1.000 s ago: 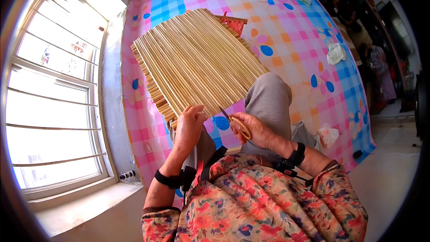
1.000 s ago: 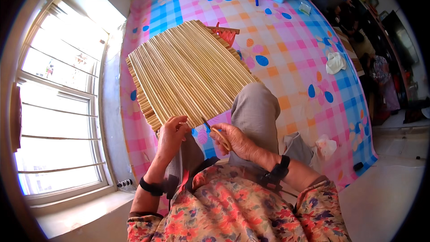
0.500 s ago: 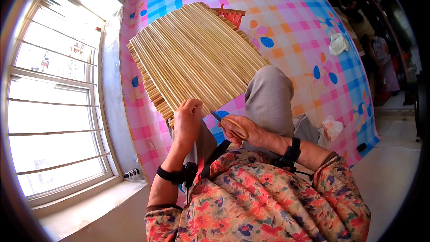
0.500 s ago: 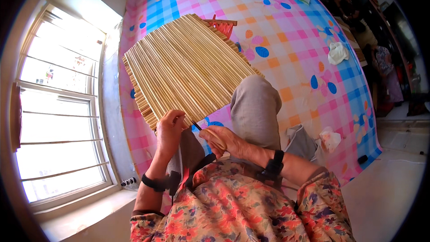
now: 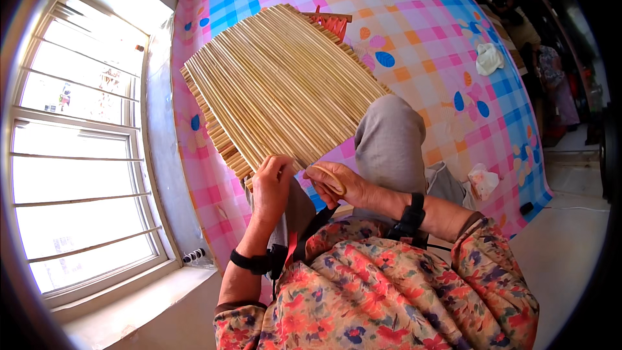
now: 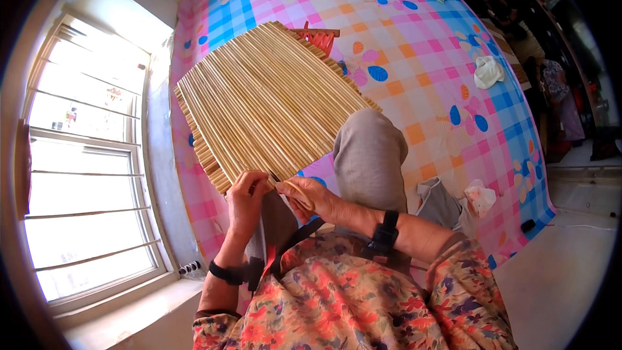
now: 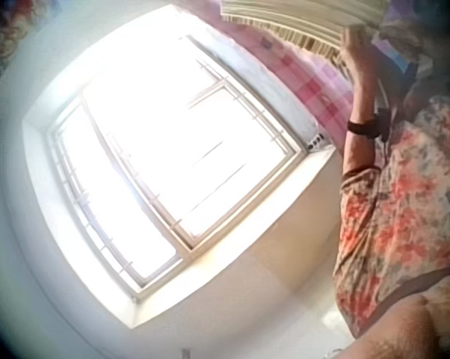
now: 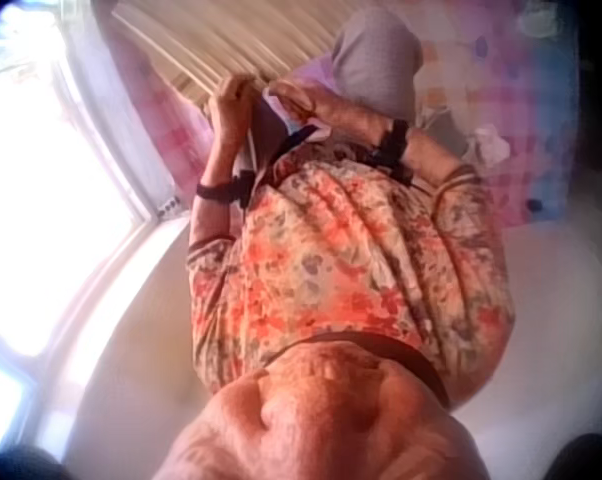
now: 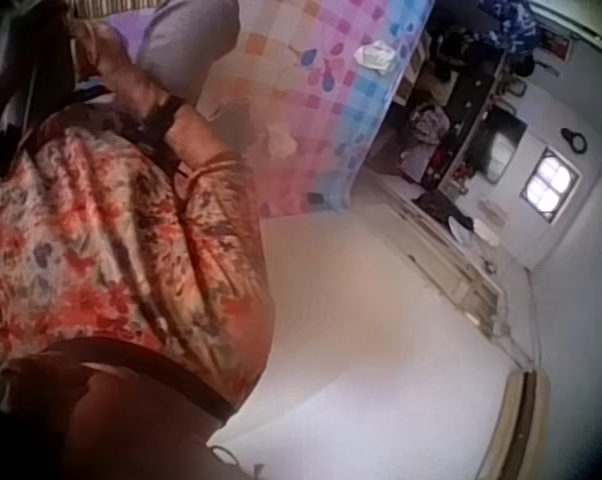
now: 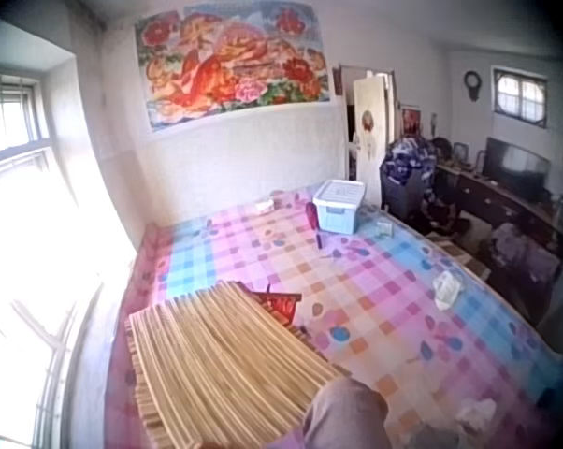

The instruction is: The person assembles a bamboo mat by threading a cord through the individual slats and trimming excess material with scissors.

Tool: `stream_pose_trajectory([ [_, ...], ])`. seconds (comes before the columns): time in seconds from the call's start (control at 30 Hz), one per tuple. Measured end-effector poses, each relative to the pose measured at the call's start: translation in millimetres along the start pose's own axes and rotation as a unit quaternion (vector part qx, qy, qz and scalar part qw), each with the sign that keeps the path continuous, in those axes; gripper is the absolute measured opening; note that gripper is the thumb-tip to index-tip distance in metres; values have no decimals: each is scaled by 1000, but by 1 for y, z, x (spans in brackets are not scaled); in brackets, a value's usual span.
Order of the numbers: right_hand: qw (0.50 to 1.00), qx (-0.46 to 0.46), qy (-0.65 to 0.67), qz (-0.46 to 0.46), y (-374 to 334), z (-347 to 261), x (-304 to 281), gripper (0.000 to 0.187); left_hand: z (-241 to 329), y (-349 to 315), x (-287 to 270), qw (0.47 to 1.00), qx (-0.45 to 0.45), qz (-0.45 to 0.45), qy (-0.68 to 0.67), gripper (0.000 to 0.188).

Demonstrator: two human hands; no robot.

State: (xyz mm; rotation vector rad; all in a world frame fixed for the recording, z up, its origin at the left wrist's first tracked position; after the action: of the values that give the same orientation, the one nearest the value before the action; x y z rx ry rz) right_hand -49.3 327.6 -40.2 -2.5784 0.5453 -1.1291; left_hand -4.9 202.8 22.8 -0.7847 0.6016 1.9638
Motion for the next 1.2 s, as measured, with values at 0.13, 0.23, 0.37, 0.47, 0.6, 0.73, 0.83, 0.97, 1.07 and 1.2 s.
stream_pose_trajectory([
  [0.13,1000,-16,18,-1,2,5,-4,48,-2,0,-1,999,38,22,10,9],
  [0.23,1000,5,7,2,-15,11,-6,48,-4,-1,0,999,19,25,-6,9],
  [0.37,1000,12,23,-2,-9,14,-8,49,-6,-1,1,999,-8,20,-34,9],
  [0.47,1000,-2,6,-14,-4,11,-4,46,-3,-1,-1,999,19,28,-6,9],
  [0.6,1000,-5,17,1,-1,7,1,46,2,-2,-2,998,45,34,0,9],
  [0.73,999,-10,28,10,6,11,1,48,1,-3,0,998,58,35,-1,10],
  [0.83,999,-42,13,27,4,4,1,48,-1,-4,0,997,65,35,-6,10],
  [0.97,999,-35,10,21,7,5,2,46,3,-4,-1,997,66,33,-17,11],
  [1.07,998,-36,37,25,8,5,2,43,2,-4,-1,997,67,31,-15,11],
  [1.2,997,-68,2,20,9,1,3,45,0,-4,0,997,74,35,-13,11],
])
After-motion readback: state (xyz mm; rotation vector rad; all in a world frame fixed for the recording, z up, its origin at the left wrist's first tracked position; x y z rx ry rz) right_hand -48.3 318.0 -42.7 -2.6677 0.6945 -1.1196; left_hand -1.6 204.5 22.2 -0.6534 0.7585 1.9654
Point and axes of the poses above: each hand's wrist, its own y-axis towards the middle knuckle, its own x-axis out of the palm, z = x × y, the point moved 8 cm from there along y, towards the middle knuckle, and after that the axes turned 9 degrees about y, right-handed, at the moved point
